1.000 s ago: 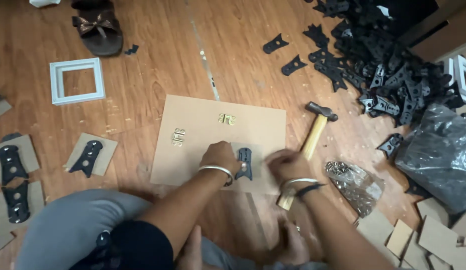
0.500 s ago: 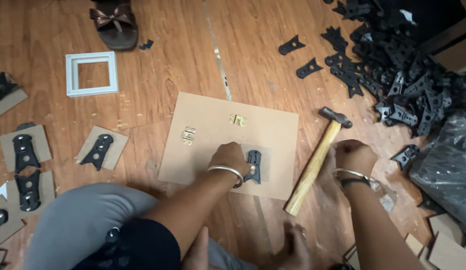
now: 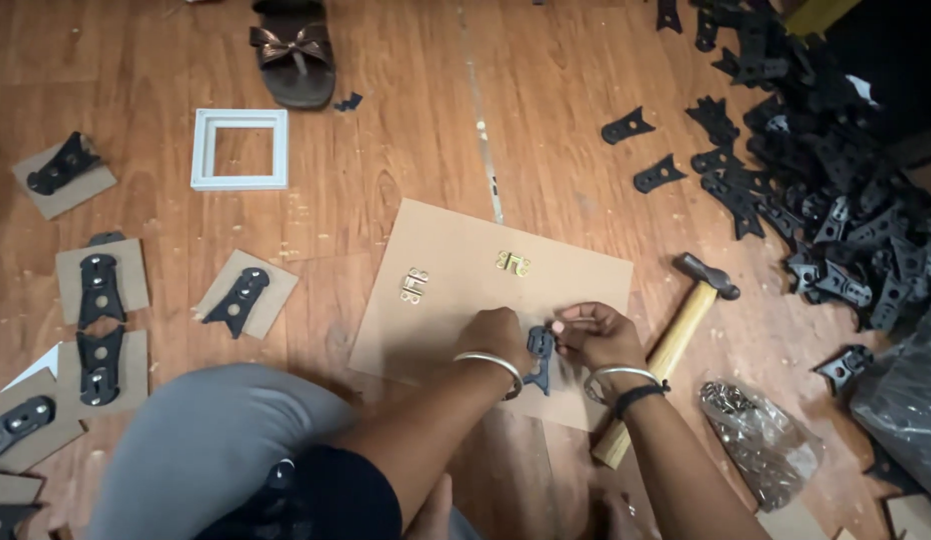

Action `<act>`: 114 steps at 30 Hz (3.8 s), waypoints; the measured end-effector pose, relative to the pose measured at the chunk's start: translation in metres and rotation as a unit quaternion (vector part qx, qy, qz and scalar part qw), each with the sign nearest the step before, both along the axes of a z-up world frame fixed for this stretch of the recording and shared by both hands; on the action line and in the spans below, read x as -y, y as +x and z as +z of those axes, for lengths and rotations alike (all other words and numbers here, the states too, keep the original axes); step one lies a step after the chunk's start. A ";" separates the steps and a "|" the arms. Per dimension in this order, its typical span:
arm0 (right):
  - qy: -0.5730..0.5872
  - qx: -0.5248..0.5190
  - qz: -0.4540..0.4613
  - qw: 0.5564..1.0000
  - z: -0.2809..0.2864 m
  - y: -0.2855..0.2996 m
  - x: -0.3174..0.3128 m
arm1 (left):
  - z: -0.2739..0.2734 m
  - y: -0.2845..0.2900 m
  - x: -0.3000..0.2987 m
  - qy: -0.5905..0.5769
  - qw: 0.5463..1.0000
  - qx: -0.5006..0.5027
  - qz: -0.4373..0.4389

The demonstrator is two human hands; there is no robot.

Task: The person sits on the floor and attaches small metal brackets to pieces of cardboard by hammering nails through them, working one piece at a time. They position a bracket on a cardboard square, place nails, and strike them with a hammer, setting finished pieces aside and reaching for new hardware.

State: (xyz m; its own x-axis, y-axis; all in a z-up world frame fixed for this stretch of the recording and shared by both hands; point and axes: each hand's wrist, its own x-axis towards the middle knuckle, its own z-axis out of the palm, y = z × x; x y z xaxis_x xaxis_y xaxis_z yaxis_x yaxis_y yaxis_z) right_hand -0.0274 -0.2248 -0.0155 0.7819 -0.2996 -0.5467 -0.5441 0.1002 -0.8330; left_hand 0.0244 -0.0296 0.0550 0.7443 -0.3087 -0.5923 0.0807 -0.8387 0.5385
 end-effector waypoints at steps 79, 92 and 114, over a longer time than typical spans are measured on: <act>-0.503 0.159 0.071 0.846 0.117 -0.137 0.067 | 0.037 -0.006 -0.002 0.139 0.988 0.009 -0.069; -0.634 -0.058 0.260 0.726 0.114 -0.106 0.048 | 0.027 -0.012 -0.006 0.127 0.989 0.024 -0.075; -0.443 -0.333 0.491 0.672 0.026 -0.149 -0.045 | 0.040 -0.016 -0.018 0.092 0.994 0.010 -0.065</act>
State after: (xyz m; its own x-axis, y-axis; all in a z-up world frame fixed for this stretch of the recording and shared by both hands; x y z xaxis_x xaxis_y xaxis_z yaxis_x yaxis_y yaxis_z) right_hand -0.1766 -0.1799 0.0107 0.5107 -0.2568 -0.8205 -0.2667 -0.9546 0.1328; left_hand 0.0083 -0.0115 0.0950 0.7178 -0.2908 -0.6326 -0.0437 -0.9256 0.3760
